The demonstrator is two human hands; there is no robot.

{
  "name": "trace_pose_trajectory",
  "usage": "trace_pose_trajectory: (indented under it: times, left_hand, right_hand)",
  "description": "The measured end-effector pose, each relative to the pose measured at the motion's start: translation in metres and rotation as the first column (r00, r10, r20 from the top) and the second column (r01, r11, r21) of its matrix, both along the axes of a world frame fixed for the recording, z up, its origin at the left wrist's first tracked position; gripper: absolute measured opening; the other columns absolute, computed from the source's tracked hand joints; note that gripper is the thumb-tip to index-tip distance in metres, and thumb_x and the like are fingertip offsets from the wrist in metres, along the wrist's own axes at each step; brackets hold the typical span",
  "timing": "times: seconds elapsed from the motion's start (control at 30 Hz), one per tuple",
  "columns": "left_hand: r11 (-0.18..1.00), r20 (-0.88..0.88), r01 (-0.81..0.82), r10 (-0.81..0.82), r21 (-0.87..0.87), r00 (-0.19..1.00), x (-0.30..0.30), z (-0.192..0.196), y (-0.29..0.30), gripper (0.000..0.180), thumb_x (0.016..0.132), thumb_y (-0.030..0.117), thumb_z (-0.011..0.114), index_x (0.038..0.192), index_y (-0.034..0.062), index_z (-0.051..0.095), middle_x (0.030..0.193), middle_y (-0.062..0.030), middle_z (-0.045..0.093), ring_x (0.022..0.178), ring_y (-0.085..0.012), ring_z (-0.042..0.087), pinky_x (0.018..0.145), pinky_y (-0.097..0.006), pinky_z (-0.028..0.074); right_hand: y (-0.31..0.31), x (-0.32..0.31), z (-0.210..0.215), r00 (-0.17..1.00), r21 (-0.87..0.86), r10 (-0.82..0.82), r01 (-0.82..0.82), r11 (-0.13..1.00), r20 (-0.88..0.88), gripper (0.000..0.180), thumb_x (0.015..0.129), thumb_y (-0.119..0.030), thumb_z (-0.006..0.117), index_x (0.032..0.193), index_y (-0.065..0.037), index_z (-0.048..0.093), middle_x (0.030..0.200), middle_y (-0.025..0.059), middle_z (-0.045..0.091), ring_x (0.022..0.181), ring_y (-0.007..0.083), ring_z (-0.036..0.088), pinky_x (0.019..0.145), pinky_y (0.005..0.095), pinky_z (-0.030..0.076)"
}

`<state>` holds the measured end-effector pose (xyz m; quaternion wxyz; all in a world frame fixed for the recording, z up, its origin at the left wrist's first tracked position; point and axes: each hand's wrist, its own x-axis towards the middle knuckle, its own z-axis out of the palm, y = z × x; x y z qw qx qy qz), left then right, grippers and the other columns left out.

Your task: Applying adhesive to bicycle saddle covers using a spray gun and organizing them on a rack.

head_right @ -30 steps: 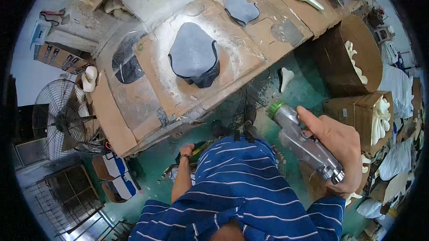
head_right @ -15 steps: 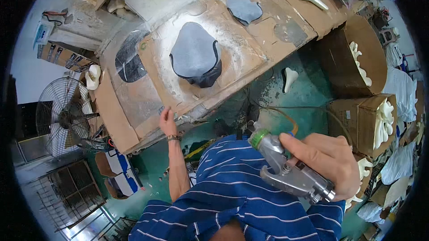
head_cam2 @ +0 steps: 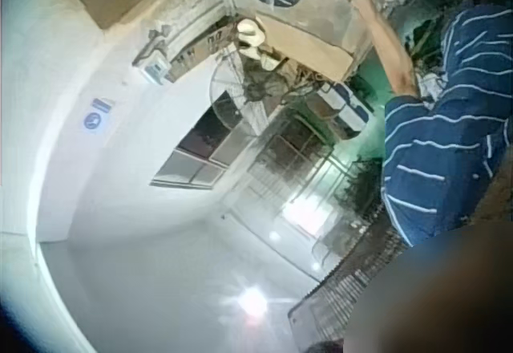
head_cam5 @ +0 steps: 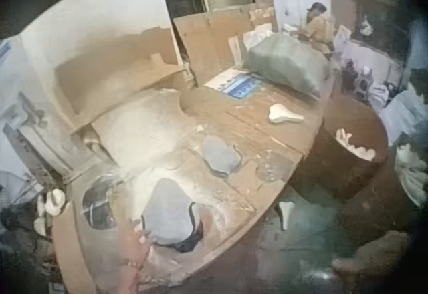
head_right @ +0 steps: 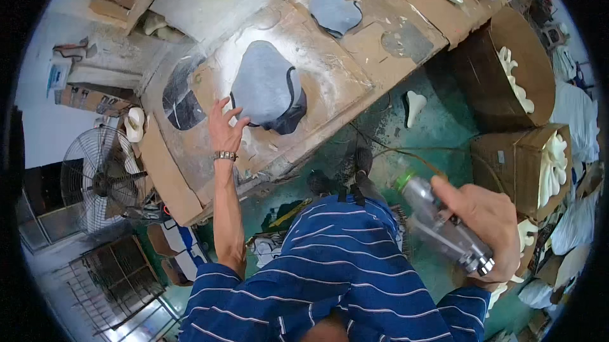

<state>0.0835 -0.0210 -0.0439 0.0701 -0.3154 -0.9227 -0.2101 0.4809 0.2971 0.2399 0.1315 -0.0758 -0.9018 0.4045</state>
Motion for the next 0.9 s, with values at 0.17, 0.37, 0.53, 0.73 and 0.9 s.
trace_pose_trajectory:
  times: [0.17,0.37,0.53,0.73,0.9]
  left_hand:
    - [0.993,-0.056,0.094,-0.098,-0.069,0.994,-0.007,0.025,0.017,0.021,0.067,0.016,0.087,0.086,0.0096,0.082,0.128,-0.0075,0.068,0.138,-0.0356,0.051,0.113,-0.048,0.041]
    - [0.958,-0.154,0.247,-0.269,-0.148,0.951,-0.03,0.12,0.113,0.014,0.073,0.017,0.083,0.081,0.007,0.077,0.123,-0.0102,0.07,0.129,-0.0379,0.057,0.107,-0.05,0.044]
    - [0.942,-0.404,0.335,-0.313,-0.017,0.86,-0.072,0.186,0.251,0.016,0.079,0.021,0.081,0.085,0.0067,0.077,0.11,-0.0126,0.071,0.106,-0.0342,0.065,0.093,-0.044,0.05]
    - [0.941,-0.584,0.319,-0.196,0.115,0.788,-0.079,0.14,0.394,0.021,0.08,0.03,0.081,0.086,0.0096,0.078,0.091,-0.0142,0.07,0.09,-0.0352,0.066,0.081,-0.047,0.052]
    - [0.959,0.067,0.161,-0.15,-0.231,0.986,-0.05,-0.012,0.505,0.045,0.091,0.038,0.071,0.12,0.0031,0.069,0.11,-0.0261,0.073,0.104,-0.0456,0.07,0.085,-0.053,0.056]
  right_hand:
    - [0.023,0.015,-0.013,0.998,-0.083,-0.061,0.063,0.995,0.025,0.069,0.072,-0.027,0.072,0.129,0.012,0.066,0.081,0.0164,0.068,0.068,0.0293,0.068,0.064,0.0352,0.051]
    - [0.052,0.031,-0.034,0.992,-0.223,-0.101,0.116,0.968,0.079,0.068,0.074,-0.009,0.075,0.138,0.009,0.06,0.093,0.0199,0.071,0.082,0.0391,0.069,0.075,0.0408,0.054]
    - [0.066,0.047,-0.063,0.982,-0.269,-0.154,0.179,0.946,0.111,0.072,0.073,-0.008,0.078,0.14,0.007,0.058,0.098,0.0206,0.071,0.087,0.0409,0.07,0.08,0.0428,0.055]
    - [0.073,0.065,-0.076,0.931,-0.263,-0.29,0.343,0.902,0.222,0.072,0.07,-0.003,0.078,0.14,0.004,0.06,0.099,0.022,0.072,0.091,0.0413,0.07,0.082,0.0432,0.055]
    - [0.079,0.063,-0.075,0.91,-0.237,-0.308,0.376,0.896,0.277,0.073,0.07,-0.002,0.078,0.141,0.004,0.06,0.1,0.0225,0.071,0.091,0.0415,0.07,0.083,0.0423,0.055]
